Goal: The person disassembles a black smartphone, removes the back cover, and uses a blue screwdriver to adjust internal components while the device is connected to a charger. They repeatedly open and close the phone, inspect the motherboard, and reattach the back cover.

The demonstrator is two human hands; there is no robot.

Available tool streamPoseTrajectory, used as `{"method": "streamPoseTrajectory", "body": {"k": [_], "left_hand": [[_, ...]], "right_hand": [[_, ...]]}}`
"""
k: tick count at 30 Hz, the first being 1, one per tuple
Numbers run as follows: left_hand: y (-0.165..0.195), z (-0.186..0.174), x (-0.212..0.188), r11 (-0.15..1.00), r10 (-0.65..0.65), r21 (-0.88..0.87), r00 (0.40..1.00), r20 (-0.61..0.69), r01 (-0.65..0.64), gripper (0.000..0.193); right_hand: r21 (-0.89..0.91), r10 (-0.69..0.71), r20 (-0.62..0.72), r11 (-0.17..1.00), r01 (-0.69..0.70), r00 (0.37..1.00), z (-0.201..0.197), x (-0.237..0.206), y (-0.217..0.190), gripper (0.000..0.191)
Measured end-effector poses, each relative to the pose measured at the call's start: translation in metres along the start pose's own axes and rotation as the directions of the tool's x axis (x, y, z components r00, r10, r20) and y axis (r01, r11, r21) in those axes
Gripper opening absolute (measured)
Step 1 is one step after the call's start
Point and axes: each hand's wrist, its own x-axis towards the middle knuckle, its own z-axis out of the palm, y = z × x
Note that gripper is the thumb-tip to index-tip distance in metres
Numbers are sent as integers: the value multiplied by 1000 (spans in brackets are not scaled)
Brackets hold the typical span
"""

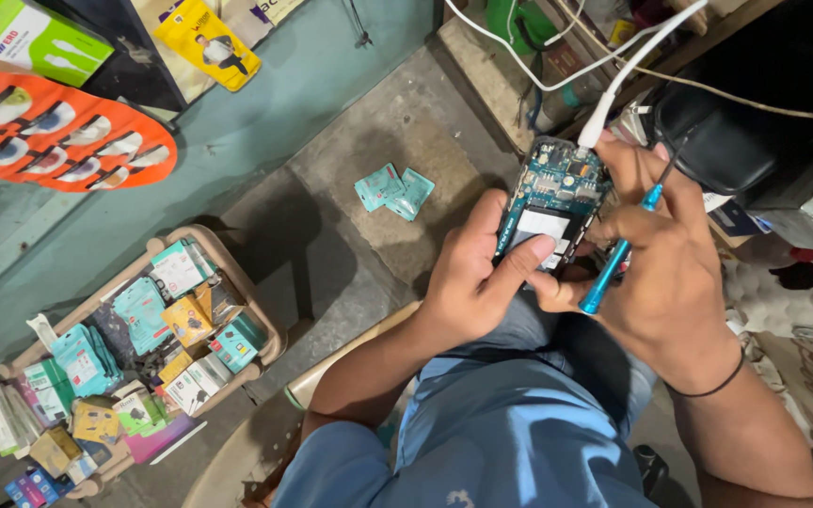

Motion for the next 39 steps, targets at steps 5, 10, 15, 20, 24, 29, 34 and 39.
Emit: {"method": "streamPoseTrajectory", "body": {"k": [5,10,15,20,24,29,34,39], "left_hand": [[4,6,1,998,-4,70,1000,-21,5,16],[8,11,2,996,-34,82,999,-41,37,16],[8,13,1,997,20,71,999,-43,-17,16],[4,10,1,999,-48,0,996,-74,48,16],[2,11,0,994,-4,108,994,-106,15,17],[5,10,-3,989,-17,146,997,-81,29,18],[9,10,-1,998,-60,14,998,-17,61,20],[9,10,-1,1000,-28,-9,1000,13,28,21]], "right_hand": [[-14,1,-31,1000,-1,1000,2,-10,8,74],[-29,-28,-66,999,27,997,5,-15,14,72],[6,-21,-73,1000,21,997,6,-18,18,68],[16,-47,-87,999,48,995,11,-27,22,63],[25,-139,-94,990,142,986,17,-38,24,64],[109,-132,-128,983,147,983,19,-41,29,65],[159,-105,-128,979,125,986,15,-37,27,61],[165,-91,-133,980,113,987,12,-35,25,60]]}}
